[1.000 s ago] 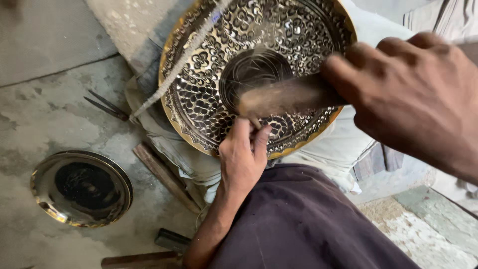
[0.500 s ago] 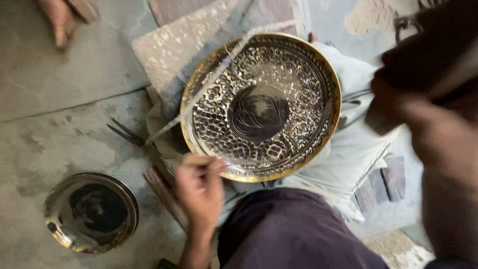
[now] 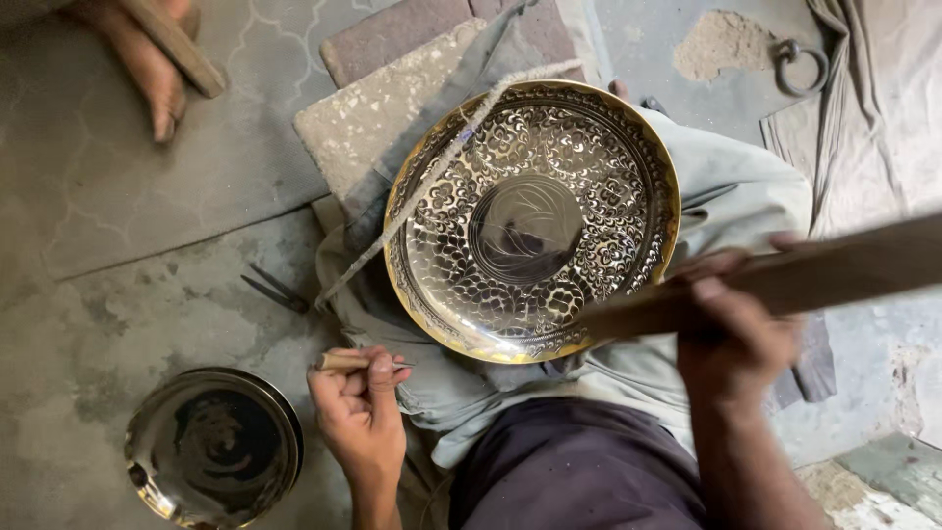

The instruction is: The person holds a small chisel against the center of an ornate brass tray and strikes it with a wooden mallet, engraving a floral pattern. They periodically reposition the chisel with their left hand and continue hammering along the design lines.

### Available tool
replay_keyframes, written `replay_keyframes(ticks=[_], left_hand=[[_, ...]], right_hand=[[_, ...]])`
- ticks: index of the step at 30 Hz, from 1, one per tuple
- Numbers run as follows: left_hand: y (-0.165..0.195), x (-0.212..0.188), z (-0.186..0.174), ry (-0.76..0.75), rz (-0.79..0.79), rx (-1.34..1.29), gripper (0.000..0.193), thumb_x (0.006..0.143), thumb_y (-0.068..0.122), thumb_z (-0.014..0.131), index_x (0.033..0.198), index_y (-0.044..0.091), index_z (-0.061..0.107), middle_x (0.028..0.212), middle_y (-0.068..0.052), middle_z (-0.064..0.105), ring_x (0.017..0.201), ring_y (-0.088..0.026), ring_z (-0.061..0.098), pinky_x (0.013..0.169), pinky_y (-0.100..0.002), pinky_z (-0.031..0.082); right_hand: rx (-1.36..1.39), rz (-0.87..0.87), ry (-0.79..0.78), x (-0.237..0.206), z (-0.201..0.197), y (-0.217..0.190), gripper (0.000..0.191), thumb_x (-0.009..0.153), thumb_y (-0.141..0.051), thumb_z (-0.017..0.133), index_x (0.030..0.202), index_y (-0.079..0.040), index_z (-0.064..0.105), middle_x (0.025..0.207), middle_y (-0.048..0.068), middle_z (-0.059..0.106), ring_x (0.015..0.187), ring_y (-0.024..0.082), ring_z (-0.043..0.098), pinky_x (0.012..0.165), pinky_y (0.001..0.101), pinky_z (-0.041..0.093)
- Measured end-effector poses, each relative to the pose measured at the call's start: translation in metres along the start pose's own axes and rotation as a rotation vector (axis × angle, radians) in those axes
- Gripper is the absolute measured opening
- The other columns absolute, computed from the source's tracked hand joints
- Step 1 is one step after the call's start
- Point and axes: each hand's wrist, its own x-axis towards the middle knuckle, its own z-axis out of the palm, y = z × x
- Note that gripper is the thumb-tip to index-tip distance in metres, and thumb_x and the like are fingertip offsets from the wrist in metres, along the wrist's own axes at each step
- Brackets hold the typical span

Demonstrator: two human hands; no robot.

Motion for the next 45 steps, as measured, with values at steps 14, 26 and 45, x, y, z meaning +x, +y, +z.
replay_keyframes(ticks=[14, 26, 45], left_hand=[[0.003, -0.025, -0.017, 0.096, -0.001, 0.008, 0.024, 0.099, 0.007, 0.061, 0.114, -0.005, 0.046, 0.114, -0.015, 0.061, 0.088, -0.018, 0.071, 0.072, -0.032, 0.066], [-0.117, -0.011, -0.047, 0.174, -0.080, 0.761, 0.025, 0.103, 0.024, 0.055, 0.104, 0.001, 0.066, 0.107, -0.017, 0.063, 0.101, -0.031, 0.066, 0.089, -0.045, 0.052], [0.036, -0.025, 0.012, -0.212, -0.097, -0.022, 0.020, 0.106, 0.017, 0.055, 0.105, -0.002, 0.061, 0.105, -0.014, 0.072, 0.091, -0.019, 0.078, 0.075, -0.030, 0.070]], right_hand=[[-0.027, 0.482, -0.160, -0.026, 0.058, 0.016, 0.067, 0.073, 0.000, 0.069, 0.136, -0.006, 0.049, 0.095, 0.009, 0.065, 0.091, 0.024, 0.065, 0.085, 0.0412, 0.055], [-0.208, 0.247, 0.166, 0.017, -0.157, 0.021, 0.038, 0.090, -0.003, 0.066, 0.125, 0.002, 0.052, 0.094, 0.014, 0.063, 0.083, 0.029, 0.065, 0.077, 0.0440, 0.057], [-0.222, 0.210, 0.142, 0.017, -0.165, 0.027, 0.030, 0.091, -0.003, 0.064, 0.119, 0.003, 0.053, 0.092, 0.015, 0.065, 0.080, 0.029, 0.066, 0.078, 0.0446, 0.058]])
